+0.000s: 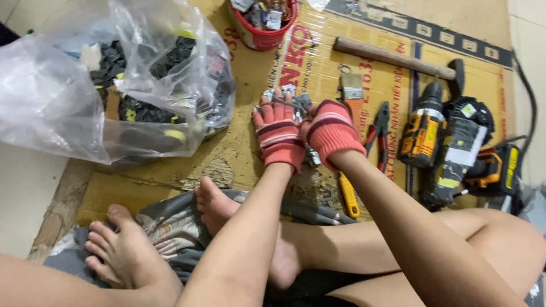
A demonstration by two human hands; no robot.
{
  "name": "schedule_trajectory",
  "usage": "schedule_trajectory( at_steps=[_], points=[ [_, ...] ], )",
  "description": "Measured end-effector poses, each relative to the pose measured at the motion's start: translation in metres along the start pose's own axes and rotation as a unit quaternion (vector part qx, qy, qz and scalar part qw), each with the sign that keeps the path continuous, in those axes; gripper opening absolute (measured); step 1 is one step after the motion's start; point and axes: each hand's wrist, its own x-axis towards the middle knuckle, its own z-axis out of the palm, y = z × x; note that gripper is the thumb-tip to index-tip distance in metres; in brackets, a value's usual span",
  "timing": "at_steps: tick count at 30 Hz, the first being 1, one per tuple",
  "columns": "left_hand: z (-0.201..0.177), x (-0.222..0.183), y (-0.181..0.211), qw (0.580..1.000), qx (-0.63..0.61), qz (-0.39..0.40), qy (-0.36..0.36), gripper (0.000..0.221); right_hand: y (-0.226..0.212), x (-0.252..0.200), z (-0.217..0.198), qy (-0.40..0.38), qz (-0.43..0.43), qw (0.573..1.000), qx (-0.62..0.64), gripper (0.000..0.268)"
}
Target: Cleaning and scraping residue from a metal component using various hand tools while sitting on the floor.
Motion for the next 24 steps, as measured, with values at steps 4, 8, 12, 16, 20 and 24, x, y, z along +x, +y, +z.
schedule_trajectory(
  at_steps=[4,8,12,16,20,24],
  points=[
    [0.000,0.001,-0.002,1.000,-0.009,-0.003,-0.013,0.065,-0.011,-0.004,-0.005,0.023,0.009,0.999,0.023,0.041],
    [0.010,0.003,-0.006,1.000,-0.017,0.005,-0.001,0.059,-0.018,-0.028,0.001,0.047,0.005,0.998,0.045,0.042],
    [-0.019,-0.008,-0.001,1.000,-0.021,0.000,0.017,0.052,-0.018,-0.028,-0.004,0.052,0.004,0.997,0.054,0.042],
    [-0.003,-0.002,0.000,0.999,-0.033,-0.013,0.018,0.052,-0.036,-0.008,-0.011,0.054,0.006,0.996,0.072,0.043],
    [-0.014,-0.007,-0.003,0.998,-0.058,-0.011,0.013,0.054,-0.032,-0.005,-0.017,0.063,0.012,0.994,0.089,0.044],
    [-0.018,-0.005,-0.003,0.999,-0.037,-0.014,-0.020,0.068,-0.013,-0.008,-0.026,0.068,0.027,0.991,0.110,0.045]
  ],
)
